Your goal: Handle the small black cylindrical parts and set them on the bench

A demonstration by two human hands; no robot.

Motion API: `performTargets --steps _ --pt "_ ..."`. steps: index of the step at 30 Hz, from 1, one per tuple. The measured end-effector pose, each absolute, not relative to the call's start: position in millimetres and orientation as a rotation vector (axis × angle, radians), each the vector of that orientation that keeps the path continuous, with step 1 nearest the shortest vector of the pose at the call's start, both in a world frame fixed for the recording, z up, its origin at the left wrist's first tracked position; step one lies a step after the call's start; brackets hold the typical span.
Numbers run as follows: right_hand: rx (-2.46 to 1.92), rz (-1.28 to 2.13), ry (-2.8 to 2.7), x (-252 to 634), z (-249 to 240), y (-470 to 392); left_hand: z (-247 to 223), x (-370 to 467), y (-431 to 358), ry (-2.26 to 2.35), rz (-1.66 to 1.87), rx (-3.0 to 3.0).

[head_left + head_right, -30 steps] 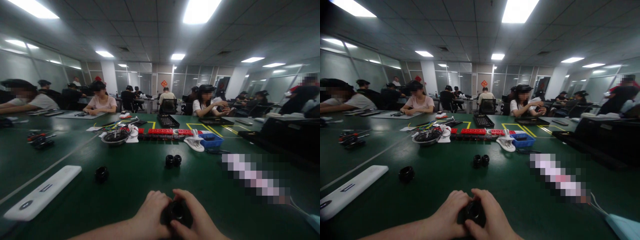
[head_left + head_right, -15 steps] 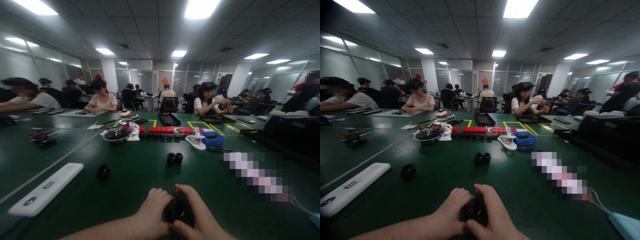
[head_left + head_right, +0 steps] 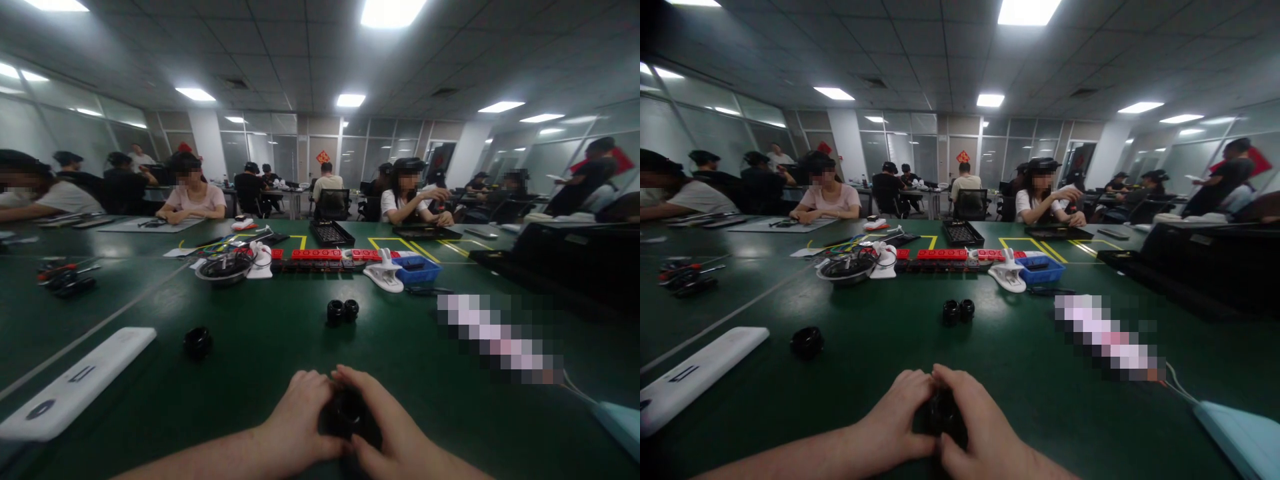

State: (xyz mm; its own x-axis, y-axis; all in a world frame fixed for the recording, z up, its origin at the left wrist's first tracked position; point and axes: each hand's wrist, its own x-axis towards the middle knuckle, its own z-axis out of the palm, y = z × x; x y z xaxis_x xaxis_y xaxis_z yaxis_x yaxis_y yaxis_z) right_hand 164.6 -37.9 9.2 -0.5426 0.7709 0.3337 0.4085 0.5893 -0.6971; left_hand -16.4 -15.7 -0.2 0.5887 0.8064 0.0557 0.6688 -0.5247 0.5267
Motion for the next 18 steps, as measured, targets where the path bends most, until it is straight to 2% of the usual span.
performTargets --steps 7,18 --pt "-1.057 0.701 -2.074 163.3 9.3 -34.4 -2.7 -17.1 -15.0 1.145 0.460 2.360" --pt "-0.891 0.738 -2.143 169.0 9.9 -37.8 3.6 -16.0 -16.6 1.181 0.408 2.351"
